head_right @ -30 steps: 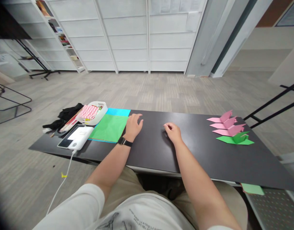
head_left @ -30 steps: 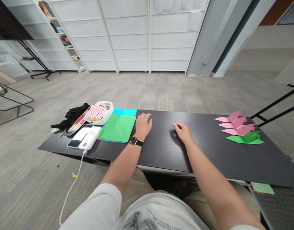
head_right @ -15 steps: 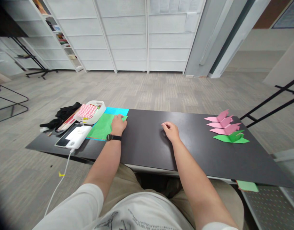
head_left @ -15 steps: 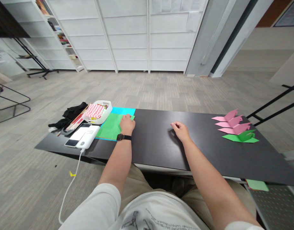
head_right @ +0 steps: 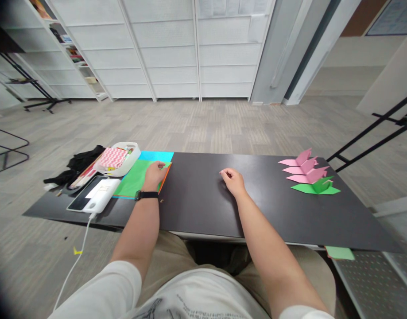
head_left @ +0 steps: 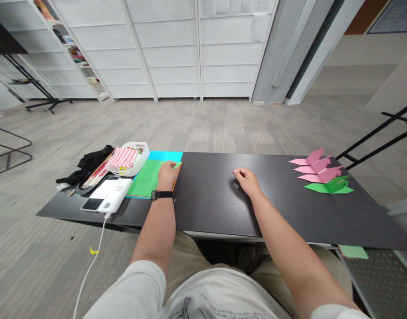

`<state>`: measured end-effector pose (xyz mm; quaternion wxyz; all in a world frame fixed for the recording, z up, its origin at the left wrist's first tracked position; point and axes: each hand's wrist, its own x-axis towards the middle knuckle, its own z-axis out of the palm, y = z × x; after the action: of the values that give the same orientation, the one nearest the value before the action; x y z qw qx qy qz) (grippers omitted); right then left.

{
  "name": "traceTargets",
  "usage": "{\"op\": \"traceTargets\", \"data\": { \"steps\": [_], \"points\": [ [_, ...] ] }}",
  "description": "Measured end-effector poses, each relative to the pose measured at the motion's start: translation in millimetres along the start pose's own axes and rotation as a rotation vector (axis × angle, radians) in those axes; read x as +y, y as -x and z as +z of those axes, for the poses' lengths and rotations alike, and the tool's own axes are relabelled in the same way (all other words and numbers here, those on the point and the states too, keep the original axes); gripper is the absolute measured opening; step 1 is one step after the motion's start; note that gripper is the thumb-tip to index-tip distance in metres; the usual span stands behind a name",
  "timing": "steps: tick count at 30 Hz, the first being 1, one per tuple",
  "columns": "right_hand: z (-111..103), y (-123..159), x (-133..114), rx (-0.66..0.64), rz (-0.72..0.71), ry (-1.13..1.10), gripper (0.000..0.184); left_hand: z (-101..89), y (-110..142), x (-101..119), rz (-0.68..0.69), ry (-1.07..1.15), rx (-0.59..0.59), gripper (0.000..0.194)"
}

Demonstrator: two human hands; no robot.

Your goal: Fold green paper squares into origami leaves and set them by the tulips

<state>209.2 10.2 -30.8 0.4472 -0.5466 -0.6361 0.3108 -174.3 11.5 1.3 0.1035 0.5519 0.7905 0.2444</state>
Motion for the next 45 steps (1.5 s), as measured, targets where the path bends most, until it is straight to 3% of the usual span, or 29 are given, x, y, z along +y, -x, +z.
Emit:
{"op": "traceTargets", "data": {
  "steps": [8,18,23,34,40,45],
  "points": [
    [0,-2,1,0.007,0.004,-0.001,0.039,-4.6,0,1,-0.02,-0.048,-0.013,0.036],
    [0,-3,2,0.009,0.027,-0.016,0.035,-1.2,-3,2,0.024,-0.078,-0.037,0.035],
    [0,-4,4,0.006,0.012,-0.032,0.036,-5.2,-3,2,-0.039,-0.019,-0.055,0.027],
    [1,-4,7,0.007,0.022,-0.03,0.04,-18.0,3,8,-0.058,-0.011,0.076,0.023],
    [3,-5,5,0.009,0.029,-0.018,0.039,-26.0,16,32,0.022,-0.027,0.179,0.027],
    [4,-5,3,0.028,0.002,0.013,0.036,-25.4,41,79,0.26,0.015,0.157,0.028]
  ]
}}
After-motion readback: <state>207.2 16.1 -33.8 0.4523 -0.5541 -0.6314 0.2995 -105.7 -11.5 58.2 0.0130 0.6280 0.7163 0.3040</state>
